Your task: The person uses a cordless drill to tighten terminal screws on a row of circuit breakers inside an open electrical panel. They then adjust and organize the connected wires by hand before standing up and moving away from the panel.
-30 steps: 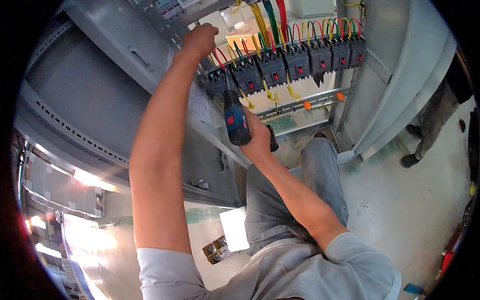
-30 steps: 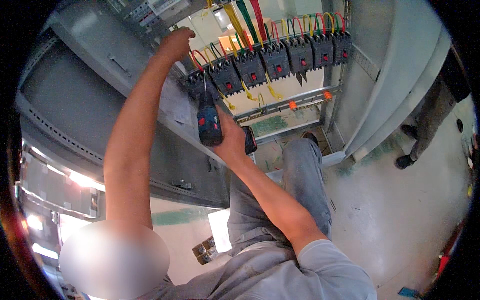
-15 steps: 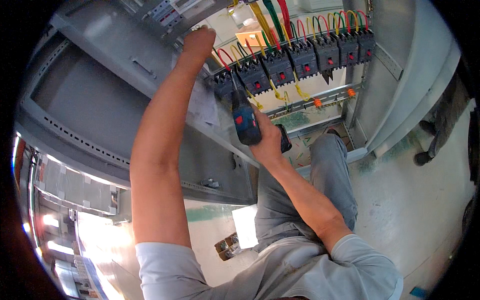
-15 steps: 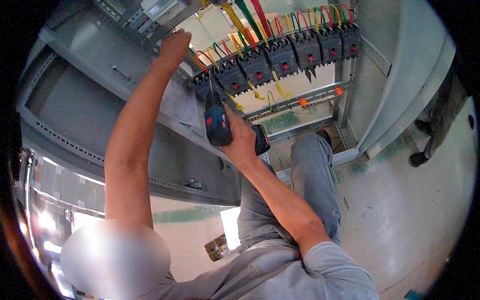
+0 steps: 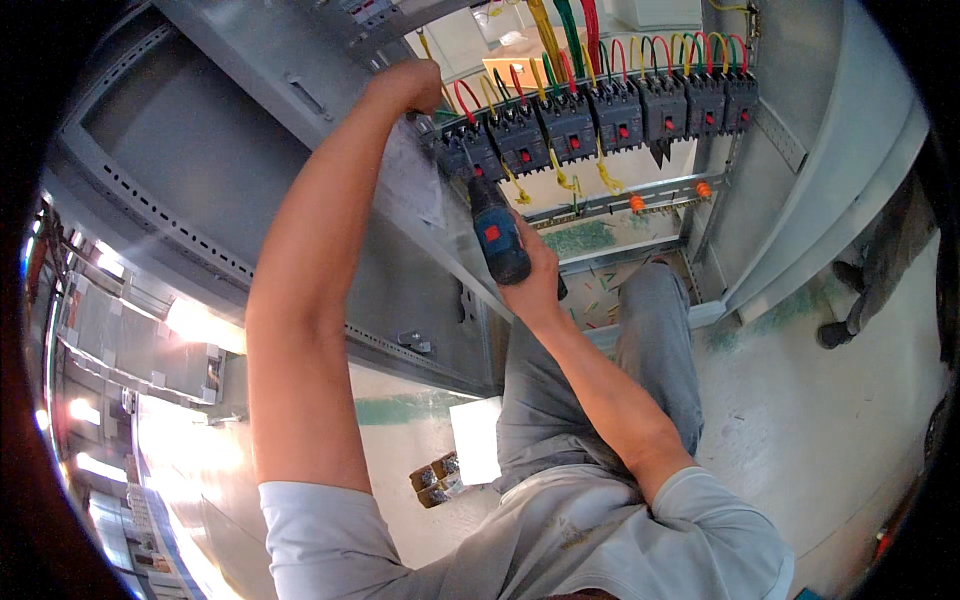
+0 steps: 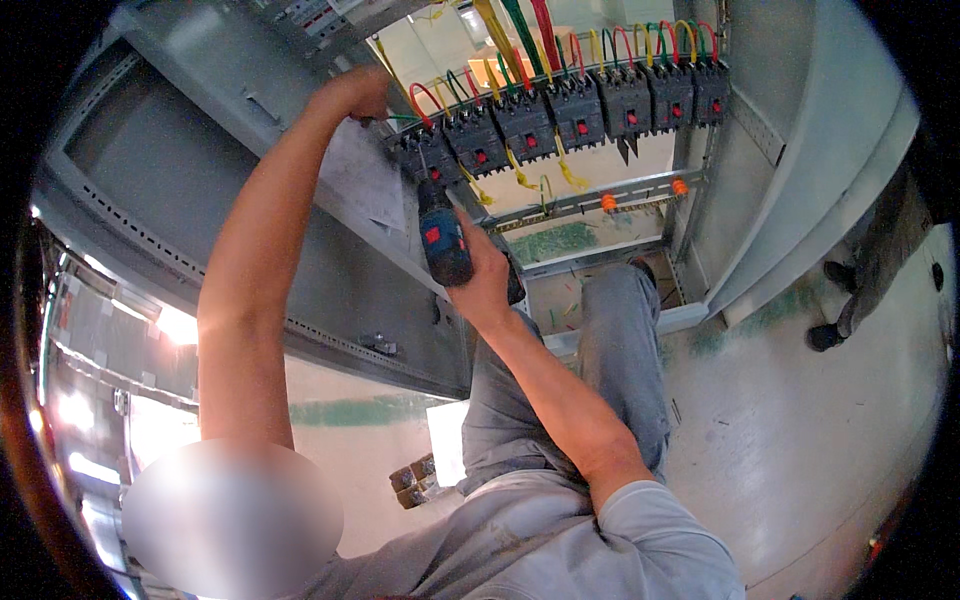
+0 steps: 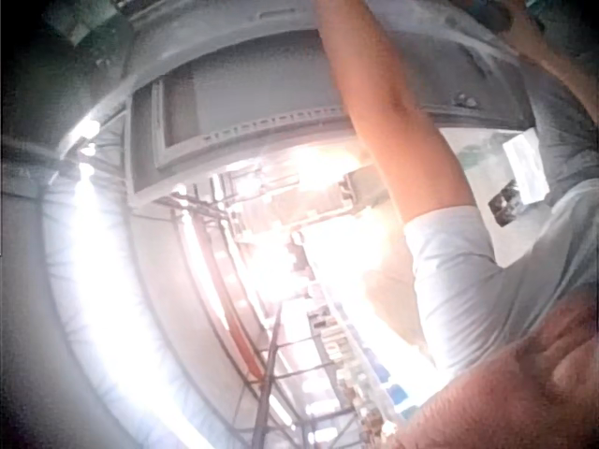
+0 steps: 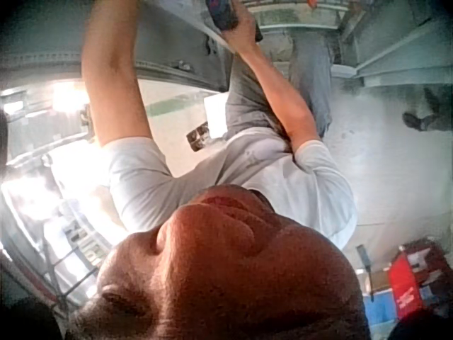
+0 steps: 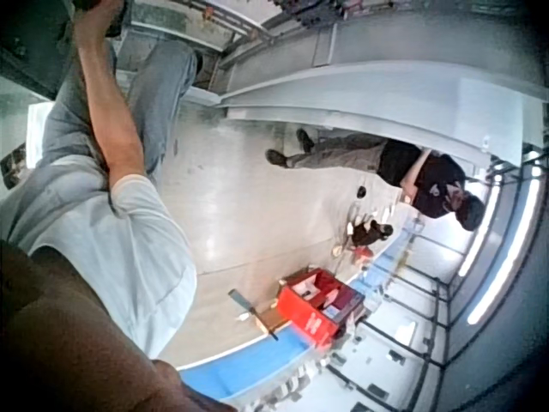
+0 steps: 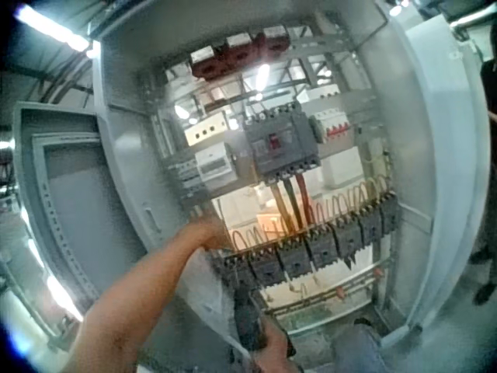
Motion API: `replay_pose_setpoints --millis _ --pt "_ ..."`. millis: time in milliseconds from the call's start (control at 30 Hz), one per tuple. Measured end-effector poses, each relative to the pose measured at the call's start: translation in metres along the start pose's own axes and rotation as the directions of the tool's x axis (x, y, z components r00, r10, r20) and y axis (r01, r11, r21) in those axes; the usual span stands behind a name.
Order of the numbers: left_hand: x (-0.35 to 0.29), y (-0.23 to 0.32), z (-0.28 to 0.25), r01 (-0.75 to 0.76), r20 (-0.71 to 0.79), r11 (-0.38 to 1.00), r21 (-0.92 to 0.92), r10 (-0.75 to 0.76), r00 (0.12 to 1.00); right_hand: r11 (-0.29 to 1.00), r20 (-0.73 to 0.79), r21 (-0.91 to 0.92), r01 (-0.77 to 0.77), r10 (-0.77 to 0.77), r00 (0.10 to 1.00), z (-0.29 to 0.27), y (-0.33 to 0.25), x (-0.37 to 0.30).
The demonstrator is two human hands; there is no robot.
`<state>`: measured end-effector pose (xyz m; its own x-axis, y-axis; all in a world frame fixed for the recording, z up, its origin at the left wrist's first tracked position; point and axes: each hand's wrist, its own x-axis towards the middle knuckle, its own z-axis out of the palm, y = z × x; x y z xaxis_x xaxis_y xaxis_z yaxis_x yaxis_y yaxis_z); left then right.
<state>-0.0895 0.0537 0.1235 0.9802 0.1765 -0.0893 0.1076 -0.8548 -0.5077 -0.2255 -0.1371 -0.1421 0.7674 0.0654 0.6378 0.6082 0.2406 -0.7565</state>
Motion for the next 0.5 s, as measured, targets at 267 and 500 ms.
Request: replay_pose_setpoints --millis 267,500 --pt "-0.019 0.007 -0.013 0.064 0.252 0.693 -0.718 0.173 0.952 0.994 0.038 -0.006 -0.111 0.111 0.993 -0.004 0.009 0.003" --pt "-0.016 0.000 -0.006 -0.052 0.357 0.712 -0.700 0.412 0.838 1.000 -0.027 0.013 -0.027 0.027 0.999 -0.003 0.022 0.001"
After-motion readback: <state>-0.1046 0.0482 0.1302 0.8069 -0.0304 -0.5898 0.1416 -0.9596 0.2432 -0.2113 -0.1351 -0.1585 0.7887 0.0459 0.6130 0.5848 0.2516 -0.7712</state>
